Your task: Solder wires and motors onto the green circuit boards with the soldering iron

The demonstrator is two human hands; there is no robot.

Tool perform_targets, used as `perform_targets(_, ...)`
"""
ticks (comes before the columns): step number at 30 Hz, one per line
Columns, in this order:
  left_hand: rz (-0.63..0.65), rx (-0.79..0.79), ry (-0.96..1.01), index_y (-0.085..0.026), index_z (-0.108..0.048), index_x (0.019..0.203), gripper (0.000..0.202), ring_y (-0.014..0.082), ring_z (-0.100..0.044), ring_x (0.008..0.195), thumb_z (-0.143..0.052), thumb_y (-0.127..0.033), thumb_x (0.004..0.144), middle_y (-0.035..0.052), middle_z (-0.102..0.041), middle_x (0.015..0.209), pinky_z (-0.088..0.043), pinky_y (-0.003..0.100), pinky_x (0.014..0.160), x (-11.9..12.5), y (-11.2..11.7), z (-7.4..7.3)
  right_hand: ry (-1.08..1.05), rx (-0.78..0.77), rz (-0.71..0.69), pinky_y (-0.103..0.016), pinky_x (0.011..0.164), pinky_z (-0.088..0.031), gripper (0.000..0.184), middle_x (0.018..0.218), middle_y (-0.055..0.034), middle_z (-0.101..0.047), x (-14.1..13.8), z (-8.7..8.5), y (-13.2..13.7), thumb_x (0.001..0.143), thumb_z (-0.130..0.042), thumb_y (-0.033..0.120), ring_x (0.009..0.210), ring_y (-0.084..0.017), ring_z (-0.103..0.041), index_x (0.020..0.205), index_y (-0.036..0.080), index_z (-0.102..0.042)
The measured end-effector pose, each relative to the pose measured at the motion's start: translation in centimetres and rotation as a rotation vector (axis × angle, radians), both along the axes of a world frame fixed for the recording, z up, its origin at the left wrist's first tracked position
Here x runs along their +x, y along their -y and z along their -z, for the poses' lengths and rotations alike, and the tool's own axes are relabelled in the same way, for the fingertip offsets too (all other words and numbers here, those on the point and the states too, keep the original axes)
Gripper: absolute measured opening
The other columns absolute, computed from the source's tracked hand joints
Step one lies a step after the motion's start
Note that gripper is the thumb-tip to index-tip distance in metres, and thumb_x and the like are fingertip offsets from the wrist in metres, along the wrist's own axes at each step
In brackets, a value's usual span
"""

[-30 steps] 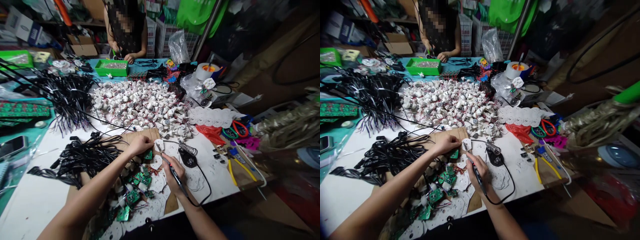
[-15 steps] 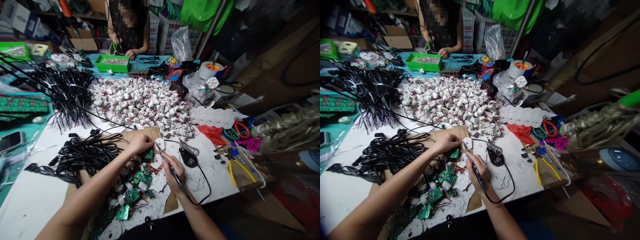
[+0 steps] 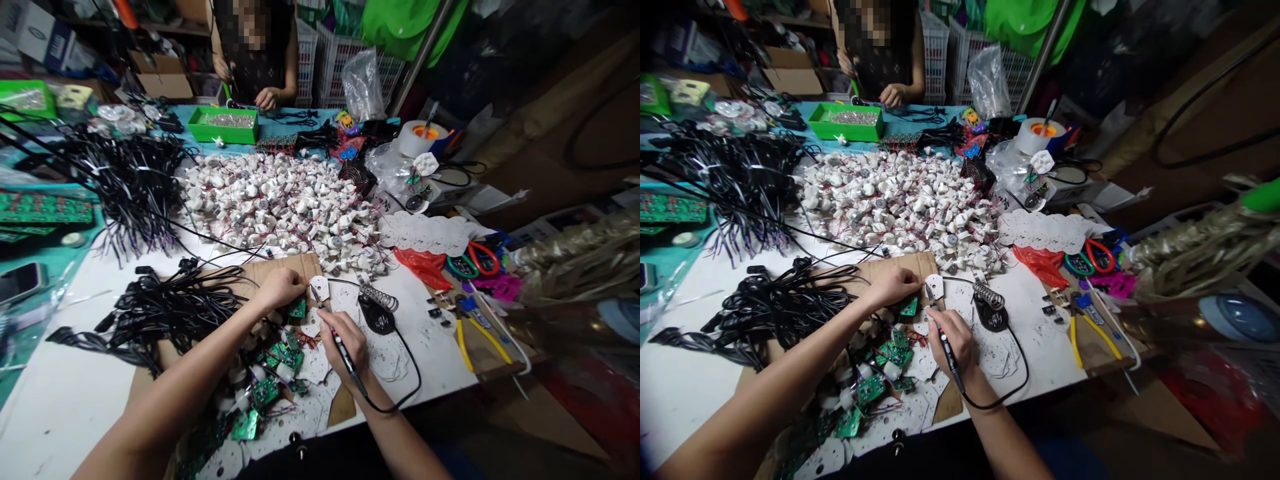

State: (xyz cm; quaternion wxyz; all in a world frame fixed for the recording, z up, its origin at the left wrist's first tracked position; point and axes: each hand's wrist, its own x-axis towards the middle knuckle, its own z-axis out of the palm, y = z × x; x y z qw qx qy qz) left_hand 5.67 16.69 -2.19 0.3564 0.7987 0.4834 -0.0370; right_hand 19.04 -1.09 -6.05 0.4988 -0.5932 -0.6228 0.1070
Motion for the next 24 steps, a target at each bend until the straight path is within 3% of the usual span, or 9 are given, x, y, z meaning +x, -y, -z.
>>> perform_targets(8, -0.035, 0.054, 0.043, -0.015, -0.077, 0.078, 0.021, 0.0158, -0.061, 0.064, -0.063, -0.028, 0.088, 0.0039, -0.071, 0.070, -0.036, 0.026, 0.061, -0.2, 0.5, 0.4, -0.032, 0.025, 0.020, -0.032, 0.082, -0.062, 0.033, 0.098, -0.0074, -0.072, 0.2, -0.3, 0.5, 0.101, -0.055, 0.010, 0.090, -0.019, -0.072, 0.127, 0.022, -0.070)
perform_targets(13, -0.075, 0.138, 0.269, -0.016, -0.079, 0.086, 0.015, 0.0169, -0.068, 0.079, -0.068, -0.025, 0.088, 0.0064, -0.077, 0.091, -0.046, 0.025, 0.072, -0.8, 1.0, 0.5, -0.060, 0.032, 0.051, -0.031, 0.081, -0.061, 0.031, 0.099, -0.0069, -0.073, 0.4, -0.1, 0.5, 0.101, -0.054, 0.012, 0.089, -0.019, -0.072, 0.126, 0.022, -0.071)
perform_targets(18, -0.149, 0.117, 0.342, -0.017, -0.077, 0.091, 0.011, 0.0167, -0.068, 0.079, -0.069, -0.021, 0.085, 0.0032, -0.077, 0.087, -0.049, 0.025, 0.073, -1.1, 1.3, 0.4, -0.077, 0.018, 0.083, -0.032, 0.081, -0.061, 0.031, 0.101, -0.0067, -0.074, 0.5, 0.1, 0.5, 0.101, -0.056, 0.014, 0.091, -0.019, -0.073, 0.126, 0.023, -0.071)
perform_targets(24, -0.023, 0.066, 0.270, -0.018, -0.078, 0.091, 0.018, 0.0172, -0.069, 0.078, -0.065, -0.031, 0.092, 0.0043, -0.079, 0.087, -0.048, 0.025, 0.072, -0.9, 1.2, -0.2, -0.085, 0.011, 0.087, -0.032, 0.082, -0.061, 0.030, 0.100, -0.0072, -0.074, 0.6, 0.1, 0.6, 0.102, -0.055, 0.015, 0.092, -0.020, -0.073, 0.126, 0.023, -0.071)
